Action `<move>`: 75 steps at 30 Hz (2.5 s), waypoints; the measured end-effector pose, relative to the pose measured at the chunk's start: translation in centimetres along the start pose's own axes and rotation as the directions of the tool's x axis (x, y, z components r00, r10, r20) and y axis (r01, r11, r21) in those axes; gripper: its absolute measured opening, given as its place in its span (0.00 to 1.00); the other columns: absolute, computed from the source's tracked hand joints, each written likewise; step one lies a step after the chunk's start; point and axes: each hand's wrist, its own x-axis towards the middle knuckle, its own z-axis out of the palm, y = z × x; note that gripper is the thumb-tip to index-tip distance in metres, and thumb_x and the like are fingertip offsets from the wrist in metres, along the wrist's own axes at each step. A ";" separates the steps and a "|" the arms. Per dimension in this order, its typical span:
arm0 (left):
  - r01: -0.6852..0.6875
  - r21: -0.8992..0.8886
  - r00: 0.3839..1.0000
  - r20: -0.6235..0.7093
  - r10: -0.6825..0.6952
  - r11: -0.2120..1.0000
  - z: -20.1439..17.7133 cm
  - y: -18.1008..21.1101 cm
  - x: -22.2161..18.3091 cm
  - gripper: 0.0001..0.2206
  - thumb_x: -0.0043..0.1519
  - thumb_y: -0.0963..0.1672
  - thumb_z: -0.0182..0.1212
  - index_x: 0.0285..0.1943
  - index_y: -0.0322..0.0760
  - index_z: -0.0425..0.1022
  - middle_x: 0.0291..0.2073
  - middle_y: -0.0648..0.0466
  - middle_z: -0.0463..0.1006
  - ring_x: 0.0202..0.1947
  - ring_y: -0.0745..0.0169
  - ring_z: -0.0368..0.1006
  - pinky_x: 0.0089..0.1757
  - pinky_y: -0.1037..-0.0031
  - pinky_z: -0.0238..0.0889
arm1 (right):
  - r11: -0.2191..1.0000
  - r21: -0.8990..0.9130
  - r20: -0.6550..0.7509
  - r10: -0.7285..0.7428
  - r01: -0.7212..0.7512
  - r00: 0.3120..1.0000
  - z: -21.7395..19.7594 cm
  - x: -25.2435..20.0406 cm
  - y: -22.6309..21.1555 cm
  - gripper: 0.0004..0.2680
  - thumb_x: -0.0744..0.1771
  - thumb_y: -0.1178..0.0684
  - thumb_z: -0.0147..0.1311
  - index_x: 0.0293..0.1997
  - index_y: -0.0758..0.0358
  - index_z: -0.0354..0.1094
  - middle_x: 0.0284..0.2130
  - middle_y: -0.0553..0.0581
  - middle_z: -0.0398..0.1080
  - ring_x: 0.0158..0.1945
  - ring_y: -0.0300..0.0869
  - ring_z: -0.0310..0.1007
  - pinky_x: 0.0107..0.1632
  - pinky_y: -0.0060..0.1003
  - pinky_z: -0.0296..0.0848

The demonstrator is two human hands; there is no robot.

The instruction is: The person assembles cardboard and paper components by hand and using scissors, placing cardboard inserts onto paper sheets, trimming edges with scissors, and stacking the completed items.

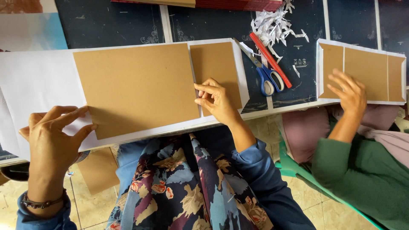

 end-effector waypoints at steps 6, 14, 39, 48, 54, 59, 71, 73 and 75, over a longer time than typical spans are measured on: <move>-0.017 0.004 1.000 -0.013 0.017 1.000 0.2 -0.2 -0.1 0.20 0.59 0.46 0.75 0.63 0.48 0.85 0.58 0.60 0.81 0.52 0.38 0.63 0.50 0.54 0.44 | 0.999 -0.048 -0.002 -0.004 0.004 1.000 0.0 0.0 -0.8 0.16 0.66 0.67 0.63 0.61 0.65 0.71 0.38 0.50 0.63 0.37 0.34 0.66 0.45 0.23 0.74; -0.012 -0.007 0.999 -0.029 0.012 1.000 0.6 -0.3 -0.2 0.21 0.58 0.45 0.76 0.62 0.48 0.85 0.57 0.62 0.81 0.51 0.38 0.63 0.50 0.57 0.50 | 0.990 -0.139 -0.039 -0.009 0.003 0.999 0.2 0.0 -1.8 0.16 0.65 0.66 0.64 0.60 0.65 0.72 0.37 0.51 0.65 0.34 0.34 0.66 0.41 0.24 0.74; 0.066 -0.047 0.995 0.074 -0.062 0.997 -1.6 1.5 0.7 0.21 0.53 0.45 0.70 0.58 0.53 0.82 0.51 0.60 0.81 0.53 0.46 0.68 0.53 0.49 0.49 | 0.959 -0.275 -0.038 -0.082 0.068 0.996 -0.3 0.3 2.2 0.19 0.64 0.59 0.67 0.62 0.56 0.74 0.37 0.53 0.69 0.38 0.38 0.70 0.43 0.30 0.69; 0.019 0.015 0.995 0.098 -0.021 1.000 -1.5 1.1 1.0 0.22 0.53 0.43 0.73 0.59 0.49 0.83 0.50 0.58 0.82 0.53 0.51 0.66 0.52 0.47 0.47 | 0.951 -0.309 -0.035 -0.042 0.029 0.999 -0.1 0.1 0.5 0.20 0.64 0.60 0.67 0.64 0.54 0.73 0.37 0.51 0.67 0.38 0.35 0.68 0.44 0.27 0.65; 0.015 -0.015 0.995 0.097 -0.013 1.000 -1.7 1.2 1.0 0.21 0.54 0.42 0.73 0.59 0.47 0.83 0.50 0.57 0.82 0.52 0.50 0.66 0.51 0.46 0.46 | 0.949 -0.313 -0.036 -0.048 0.035 0.998 0.0 0.1 0.4 0.20 0.64 0.60 0.67 0.64 0.55 0.73 0.37 0.51 0.67 0.38 0.35 0.68 0.44 0.27 0.64; 0.008 -0.061 0.991 0.131 0.000 0.998 -2.5 1.4 0.8 0.20 0.57 0.39 0.69 0.59 0.44 0.83 0.51 0.53 0.82 0.53 0.48 0.67 0.51 0.47 0.45 | 0.951 -0.308 -0.045 -0.052 0.036 0.998 0.0 -0.1 0.4 0.20 0.64 0.60 0.67 0.64 0.54 0.73 0.37 0.51 0.67 0.38 0.35 0.68 0.44 0.26 0.64; 0.039 -0.022 0.972 0.231 -0.033 0.999 -3.2 2.3 0.5 0.34 0.48 0.41 0.79 0.68 0.41 0.77 0.56 0.50 0.77 0.54 0.49 0.62 0.53 0.44 0.42 | 0.956 -0.292 -0.042 -0.035 0.021 0.998 0.0 -0.1 0.5 0.20 0.64 0.60 0.66 0.64 0.55 0.73 0.36 0.51 0.66 0.37 0.35 0.66 0.45 0.28 0.65; 0.027 -0.005 0.974 0.226 -0.025 1.000 -2.8 2.1 0.5 0.34 0.48 0.42 0.80 0.68 0.41 0.77 0.56 0.49 0.77 0.54 0.49 0.61 0.53 0.44 0.42 | 0.957 -0.289 -0.038 -0.032 0.019 0.999 0.0 0.0 0.5 0.20 0.64 0.60 0.66 0.64 0.56 0.73 0.36 0.51 0.66 0.37 0.35 0.66 0.45 0.28 0.65; 0.023 0.007 0.975 0.221 -0.024 1.000 -2.7 2.0 0.5 0.34 0.48 0.42 0.80 0.68 0.41 0.77 0.56 0.49 0.77 0.53 0.48 0.61 0.53 0.44 0.42 | 0.956 -0.293 -0.035 -0.032 0.021 0.999 0.0 0.0 0.5 0.20 0.64 0.60 0.66 0.64 0.55 0.73 0.36 0.51 0.65 0.37 0.35 0.66 0.45 0.28 0.65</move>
